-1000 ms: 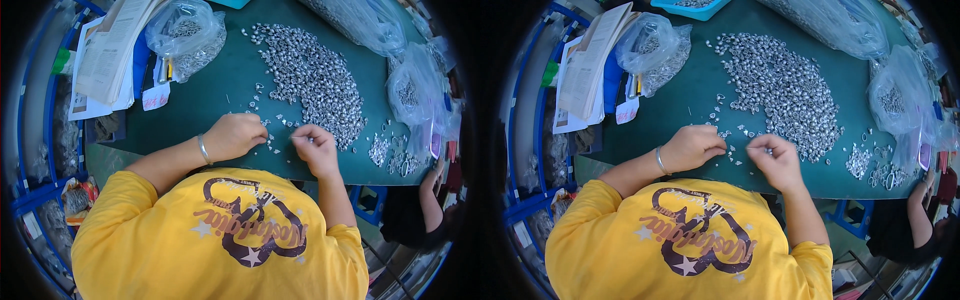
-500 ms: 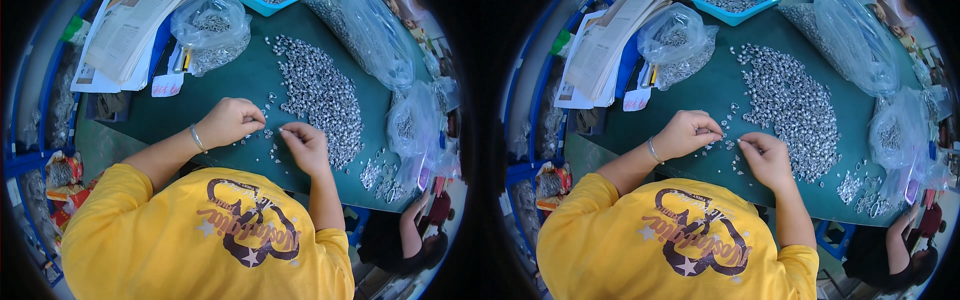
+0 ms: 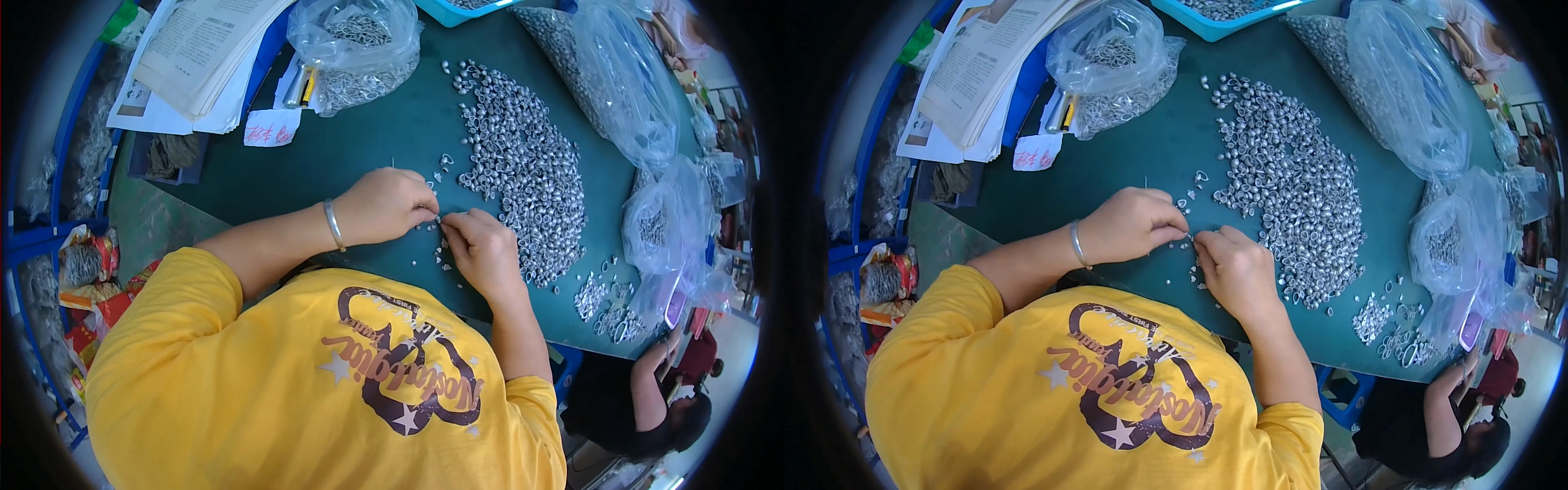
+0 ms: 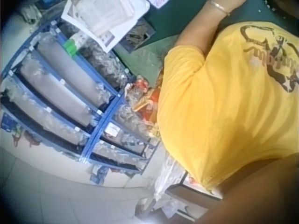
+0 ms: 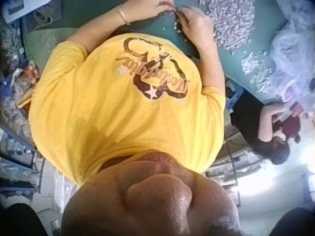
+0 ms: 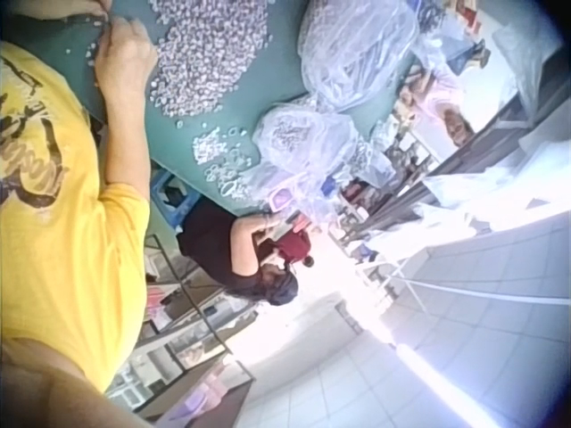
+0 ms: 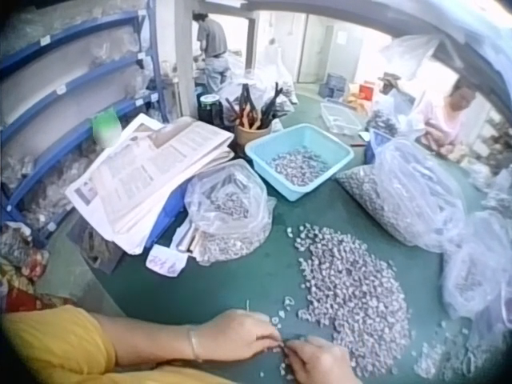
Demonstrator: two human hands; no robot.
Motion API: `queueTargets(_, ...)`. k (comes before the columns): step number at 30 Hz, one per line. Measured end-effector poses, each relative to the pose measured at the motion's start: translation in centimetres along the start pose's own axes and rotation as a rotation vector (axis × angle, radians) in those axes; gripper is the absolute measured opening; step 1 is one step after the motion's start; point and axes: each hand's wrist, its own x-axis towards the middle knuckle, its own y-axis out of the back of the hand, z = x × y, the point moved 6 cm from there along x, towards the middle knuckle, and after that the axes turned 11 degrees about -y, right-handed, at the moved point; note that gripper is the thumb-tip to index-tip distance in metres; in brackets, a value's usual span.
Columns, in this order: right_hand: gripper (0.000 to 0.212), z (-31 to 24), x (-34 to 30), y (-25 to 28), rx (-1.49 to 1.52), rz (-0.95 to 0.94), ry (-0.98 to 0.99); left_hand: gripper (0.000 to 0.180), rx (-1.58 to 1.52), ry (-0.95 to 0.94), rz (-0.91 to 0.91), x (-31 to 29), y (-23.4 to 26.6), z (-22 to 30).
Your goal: The person sorts small metal components from a pile on a workbench by hand, placing selected items into plastic bags and a tray.
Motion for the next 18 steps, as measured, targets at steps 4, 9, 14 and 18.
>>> queueTargets(4, 0.011, 2.5, 0.0, 0.1, 0.55, -0.11, -0.285, 0.012, -0.564, 0.464, 0.153, -0.7, 1.5, -2.3)
queueTargets(9, 0.015, -0.2, 0.4, 0.3, 0.037, -0.016, 0.014, 0.012, -1.108, 0.665, 0.264, -1.0, 1.5, -3.5)
queueTargets(14, 0.004, 1.4, 0.8, 0.4, 0.491, -0.111, -0.197, 0.007, -1.347, 0.707, 0.361, -0.7, 1.4, -3.1)
queueTargets(18, 0.005, 4.5, 0.3, 0.1, 1.357, -0.298, -0.632, 0.007, -1.582, 0.683, 0.367, 3.1, 2.3, -3.1)
